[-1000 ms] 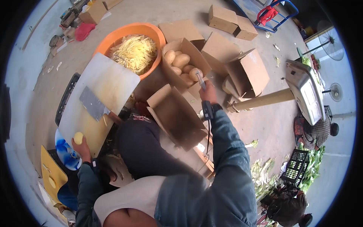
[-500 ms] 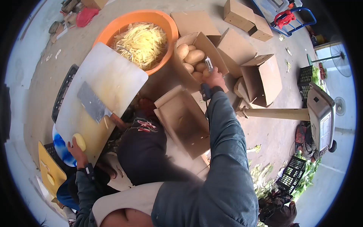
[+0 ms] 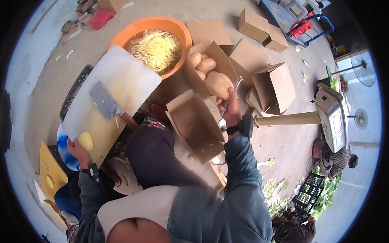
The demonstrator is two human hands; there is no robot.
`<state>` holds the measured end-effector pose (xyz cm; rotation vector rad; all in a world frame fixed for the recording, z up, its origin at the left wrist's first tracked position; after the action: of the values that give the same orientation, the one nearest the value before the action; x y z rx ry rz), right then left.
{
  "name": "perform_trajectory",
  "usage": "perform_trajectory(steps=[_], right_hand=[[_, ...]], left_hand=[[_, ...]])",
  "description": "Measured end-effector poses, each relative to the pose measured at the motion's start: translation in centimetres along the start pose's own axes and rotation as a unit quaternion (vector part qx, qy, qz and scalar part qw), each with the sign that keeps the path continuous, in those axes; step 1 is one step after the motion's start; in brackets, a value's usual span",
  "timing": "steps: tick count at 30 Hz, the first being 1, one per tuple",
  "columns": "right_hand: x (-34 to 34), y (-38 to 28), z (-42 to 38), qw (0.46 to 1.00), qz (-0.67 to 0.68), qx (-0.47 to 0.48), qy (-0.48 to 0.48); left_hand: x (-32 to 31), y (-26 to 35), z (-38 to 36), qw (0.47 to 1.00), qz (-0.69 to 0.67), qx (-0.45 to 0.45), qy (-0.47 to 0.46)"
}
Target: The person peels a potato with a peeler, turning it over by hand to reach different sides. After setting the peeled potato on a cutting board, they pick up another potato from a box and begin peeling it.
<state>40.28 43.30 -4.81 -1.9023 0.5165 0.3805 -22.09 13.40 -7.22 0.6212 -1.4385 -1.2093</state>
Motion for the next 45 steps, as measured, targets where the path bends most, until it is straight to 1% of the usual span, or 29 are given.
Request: perform_trajectory(steps=[2,4,5,6,8,9,10,12,14,15,16,17,18,19,20,22,23,24,26,27,28,29,30,32,33,35,39,41,45], right_hand=[[-3.5,0.1,-4.7,0.994,0.046,-0.041,-0.094],[-7.2,0.0,-9.1,0.992,0.030,-0.024,-0.120],[-10.0,0.0,-11.6,0.981,0.063,-0.033,-0.178],[-11.6,0.7,-13.4,0.976,0.065,-0.052,-0.199],[-16.3,1.8,-17.4,0.942,0.067,-0.065,-0.322],[-18.0,2.8,-19.3,0.934,0.071,-0.081,-0.340],[-19.7,3.8,-21.2,0.927,0.047,-0.082,-0.362],[-23.0,6.1,-25.0,0.921,-0.016,-0.070,-0.383],[-24.6,8.7,-28.2,0.910,-0.144,-0.034,-0.388],[-24.9,10.5,-29.2,0.909,-0.140,-0.028,-0.392],[-25.0,12.4,-29.9,0.904,-0.139,-0.037,-0.403],[-24.9,14.0,-30.3,0.883,-0.201,-0.017,-0.423],[-24.6,15.2,-30.8,0.859,-0.263,0.004,-0.439],[-24.7,15.6,-31.7,0.830,-0.290,0.034,-0.475],[-24.6,16.0,-32.4,0.827,-0.292,0.029,-0.480],[-25.3,16.3,-35.1,0.742,-0.360,0.067,-0.562],[-25.0,16.3,-35.6,0.760,-0.354,0.009,-0.545],[-24.6,17.1,-35.2,0.757,-0.357,0.008,-0.547],[-24.3,17.4,-33.2,0.762,-0.340,0.119,-0.539],[-24.9,16.4,-33.5,0.759,-0.360,0.153,-0.520],[-25.3,15.8,-33.6,0.759,-0.364,0.153,-0.519],[-25.6,15.3,-33.8,0.741,-0.389,0.170,-0.521],[-26.0,14.8,-33.9,0.723,-0.413,0.187,-0.521],[-26.2,14.6,-33.9,0.734,-0.412,0.178,-0.511],[-26.1,14.8,-33.7,0.731,-0.412,0.189,-0.511],[-25.8,15.3,-33.2,0.736,-0.399,0.196,-0.511],[-25.1,15.6,-32.6,0.718,-0.448,0.177,-0.503],[-25.1,15.7,-32.4,0.681,-0.489,0.219,-0.499],[-24.7,16.0,-32.1,0.690,-0.474,0.219,-0.501]], left_hand=[[-1.2,3.6,-2.5,0.999,-0.025,-0.018,0.023],[-2.6,7.3,-4.8,0.997,-0.009,-0.063,-0.046],[-3.6,9.6,-6.6,0.990,-0.067,-0.029,-0.121],[-4.2,12.2,-8.8,0.974,-0.124,0.007,-0.191],[-5.3,15.7,-13.0,0.907,-0.239,0.003,-0.347],[-4.9,17.8,-15.5,0.874,-0.290,-0.018,-0.390],[-4.6,19.1,-17.6,0.843,-0.275,-0.050,-0.460],[-3.9,20.0,-21.4,0.770,-0.378,0.008,-0.514],[-1.7,19.9,-24.3,0.618,-0.511,0.141,-0.581],[-0.2,19.4,-24.5,0.630,-0.511,0.139,-0.568],[0.8,18.1,-24.4,0.628,-0.539,0.199,-0.525],[1.8,16.7,-24.3,0.619,-0.566,0.258,-0.480],[3.0,15.5,-24.4,0.624,-0.569,0.258,-0.469],[3.9,13.8,-24.4,0.614,-0.589,0.309,-0.425],[4.6,12.0,-24.4,0.599,-0.607,0.359,-0.380],[6.1,10.5,-23.8,0.604,-0.607,0.355,-0.376],[6.6,9.9,-23.8,0.584,-0.620,0.354,-0.385],[7.0,9.6,-23.9,0.564,-0.633,0.354,-0.395],[7.7,10.6,-24.3,0.555,-0.630,0.358,-0.408],[7.5,10.3,-24.3,0.567,-0.611,0.367,-0.413],[7.3,10.0,-24.4,0.579,-0.590,0.374,-0.420],[7.2,9.7,-24.5,0.591,-0.570,0.373,-0.432],[7.1,9.5,-24.4,0.588,-0.570,0.374,-0.436],[6.6,9.2,-24.9,0.558,-0.564,0.391,-0.467],[6.5,9.2,-25.0,0.554,-0.563,0.395,-0.469],[6.1,9.0,-24.9,0.571,-0.544,0.421,-0.449],[5.1,8.4,-25.0,0.558,-0.552,0.422,-0.454],[4.8,7.9,-25.0,0.573,-0.546,0.430,-0.435],[4.8,8.1,-25.4,0.557,-0.543,0.451,-0.437]])
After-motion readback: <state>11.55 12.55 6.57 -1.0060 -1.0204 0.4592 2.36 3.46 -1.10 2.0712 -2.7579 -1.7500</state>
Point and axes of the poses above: each hand's wrist, its own z-axis towards the middle knuckle, its own x-axis out of the back of the hand, y = z × x, the point moved 7 cm from there along z, towards the middle knuckle, and after that the axes turned 3 degrees about x, right-handed, at the moved point
